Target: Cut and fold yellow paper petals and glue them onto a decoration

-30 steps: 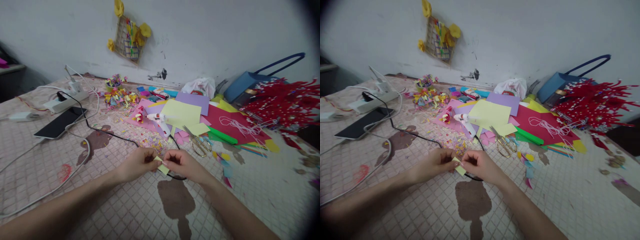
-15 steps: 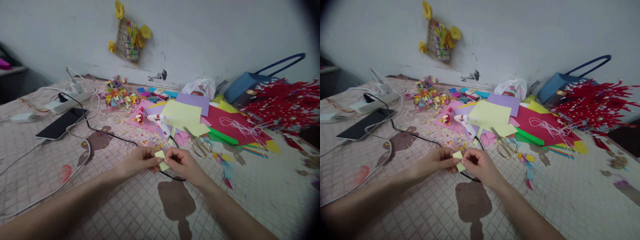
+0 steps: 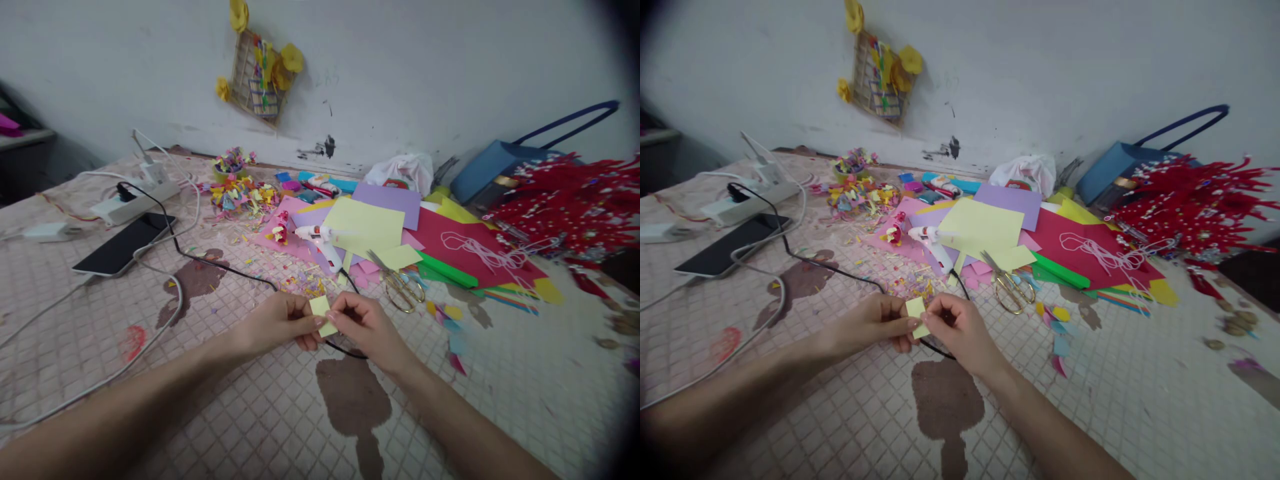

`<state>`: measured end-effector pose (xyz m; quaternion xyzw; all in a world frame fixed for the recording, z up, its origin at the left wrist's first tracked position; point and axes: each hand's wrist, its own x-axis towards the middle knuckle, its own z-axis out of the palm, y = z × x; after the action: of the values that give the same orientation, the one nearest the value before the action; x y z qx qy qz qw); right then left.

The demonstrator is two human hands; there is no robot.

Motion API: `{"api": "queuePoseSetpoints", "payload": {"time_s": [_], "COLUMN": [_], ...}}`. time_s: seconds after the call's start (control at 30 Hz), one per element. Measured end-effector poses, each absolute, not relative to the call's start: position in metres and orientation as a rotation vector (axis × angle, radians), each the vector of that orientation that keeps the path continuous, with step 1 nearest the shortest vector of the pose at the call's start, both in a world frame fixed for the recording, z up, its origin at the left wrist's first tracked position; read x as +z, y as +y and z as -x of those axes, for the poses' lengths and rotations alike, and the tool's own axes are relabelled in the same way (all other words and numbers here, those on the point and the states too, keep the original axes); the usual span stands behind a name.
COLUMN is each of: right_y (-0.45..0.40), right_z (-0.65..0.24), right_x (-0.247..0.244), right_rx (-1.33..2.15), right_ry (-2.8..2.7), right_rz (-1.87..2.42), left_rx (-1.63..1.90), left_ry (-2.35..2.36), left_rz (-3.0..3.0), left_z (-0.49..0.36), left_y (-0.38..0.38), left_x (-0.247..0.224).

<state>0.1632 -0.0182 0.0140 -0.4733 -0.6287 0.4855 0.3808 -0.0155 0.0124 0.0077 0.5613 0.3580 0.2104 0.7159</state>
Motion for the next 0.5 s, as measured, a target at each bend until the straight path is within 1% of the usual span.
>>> {"api": "queuePoseSetpoints", "payload": {"time_s": [0.5], "right_y": [-0.0182], "right_z": [-0.1632], "right_x": [0.0128], "right_rx": [1.19], "right_ry": [-1.542], "right_rz": [1.246], "left_rx": [0.477], "left_ry": [0.783], "left_rz": [-1.255], "left_z": [0.0115], "left_y": [0.0048], "left_x": [0.0076]}}
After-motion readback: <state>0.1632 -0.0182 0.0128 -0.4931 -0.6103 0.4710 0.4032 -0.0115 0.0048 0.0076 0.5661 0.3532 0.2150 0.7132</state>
